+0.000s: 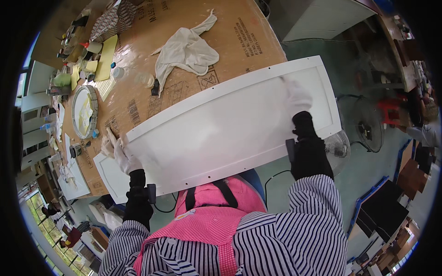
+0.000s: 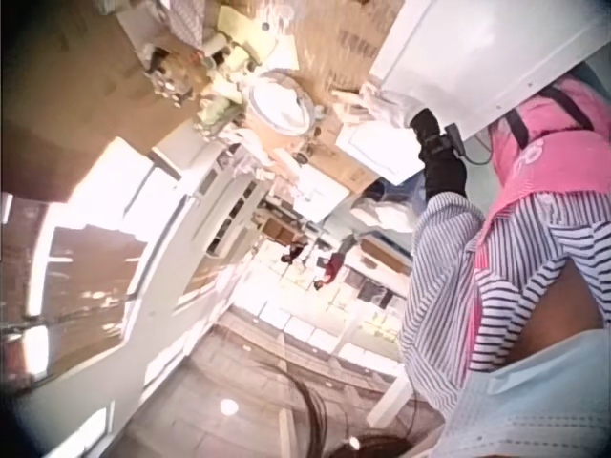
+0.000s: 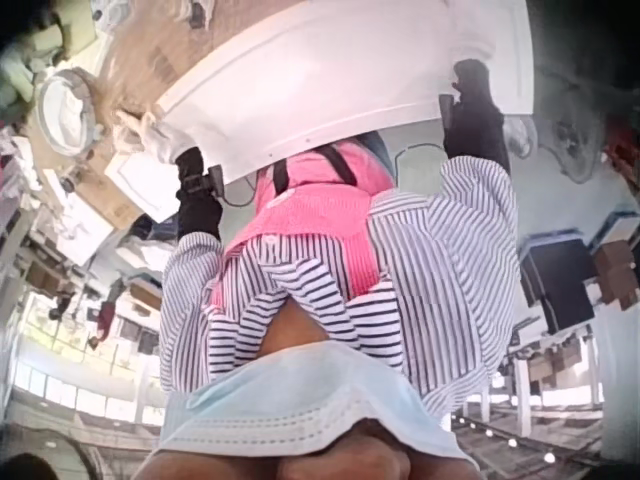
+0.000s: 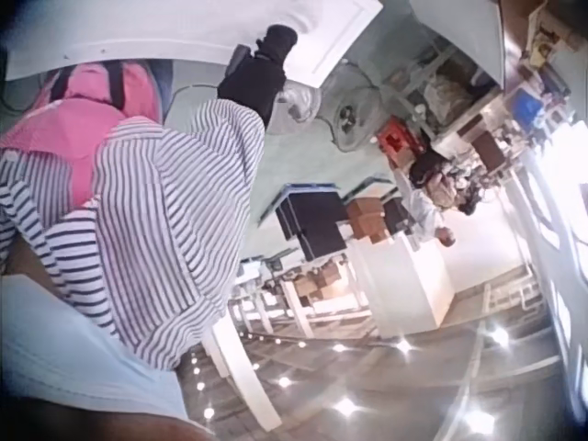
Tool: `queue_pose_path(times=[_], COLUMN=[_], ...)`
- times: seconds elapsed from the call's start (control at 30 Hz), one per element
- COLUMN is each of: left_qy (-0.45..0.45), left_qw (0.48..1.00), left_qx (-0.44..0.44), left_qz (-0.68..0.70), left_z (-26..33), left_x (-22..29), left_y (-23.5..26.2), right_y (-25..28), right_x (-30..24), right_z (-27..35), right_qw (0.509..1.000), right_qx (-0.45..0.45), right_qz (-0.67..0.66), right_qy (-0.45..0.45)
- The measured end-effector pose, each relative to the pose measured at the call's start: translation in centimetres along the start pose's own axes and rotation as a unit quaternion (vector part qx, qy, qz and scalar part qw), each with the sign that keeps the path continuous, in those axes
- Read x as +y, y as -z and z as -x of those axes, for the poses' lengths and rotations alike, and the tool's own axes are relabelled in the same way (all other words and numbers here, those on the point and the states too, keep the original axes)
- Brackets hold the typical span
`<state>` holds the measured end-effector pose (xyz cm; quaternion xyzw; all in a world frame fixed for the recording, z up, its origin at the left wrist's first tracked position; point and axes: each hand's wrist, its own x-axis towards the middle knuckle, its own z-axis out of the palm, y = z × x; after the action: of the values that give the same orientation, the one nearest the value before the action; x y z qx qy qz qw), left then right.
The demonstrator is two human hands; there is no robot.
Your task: The worker is wiping and cleaning a white furniture panel on a workshop bench.
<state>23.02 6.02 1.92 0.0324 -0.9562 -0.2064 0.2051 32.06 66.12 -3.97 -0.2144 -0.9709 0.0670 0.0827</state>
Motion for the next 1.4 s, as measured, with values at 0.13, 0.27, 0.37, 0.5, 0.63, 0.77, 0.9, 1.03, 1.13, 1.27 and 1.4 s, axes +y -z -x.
queue_pose_path(times=[0.13,0.27,0.37,0.5,0.63,0.77,0.9,1.03,1.13,1.27,1.4], left_qy=[-0.014,0.052,0.12,0.11,0.104,0.122,0.136,0.136,0.129,0.133,0.135], left_qw=[0.999,0.994,0.981,0.98,0.977,0.977,0.974,0.976,0.977,0.977,0.977], left_qx=[-0.037,-0.028,-0.001,0.005,0.013,-0.009,-0.021,-0.022,-0.016,-0.009,-0.008], left_qz=[-0.021,-0.092,-0.15,-0.164,-0.186,-0.174,-0.181,-0.168,-0.17,-0.166,-0.165], left_z=[1.3,3.7,4.3,4.0,4.0,3.6,3.5,4.0,3.5,3.4,3.2], left_x=[7.2,14.6,17.3,18.0,17.5,17.8,18.4,18.1,17.7,18.0,18.2], left_y=[-5.9,-12.6,-13.8,-14.7,-14.6,-14.0,-14.0,-14.3,-14.8,-14.0,-14.1], right_y=[0.8,-0.8,-1.9,-4.1,0.6,3.1,0.1,-3.5,-1.4,-0.7,-0.8], right_x=[5.5,-5.3,-12.5,-5.8,3.3,0.1,-13.2,-25.7,-26.4,-11.8,-11.6], right_z=[-4.0,0.7,5.7,3.7,-1.5,-4.2,-2.6,3.3,1.9,-2.8,-3.1], right_qw=[0.974,0.984,0.994,0.98,0.993,0.97,0.97,0.944,0.942,0.991,0.99], right_qx=[-0.007,-0.094,-0.073,-0.073,0.039,0.032,-0.128,-0.106,-0.263,-0.042,-0.074], right_qz=[-0.016,-0.037,0.024,0.128,-0.049,-0.084,-0.203,-0.256,-0.119,-0.125,-0.123], right_qy=[-0.226,-0.149,0.084,0.135,-0.097,-0.226,-0.031,0.177,0.173,0.021,-0.006])
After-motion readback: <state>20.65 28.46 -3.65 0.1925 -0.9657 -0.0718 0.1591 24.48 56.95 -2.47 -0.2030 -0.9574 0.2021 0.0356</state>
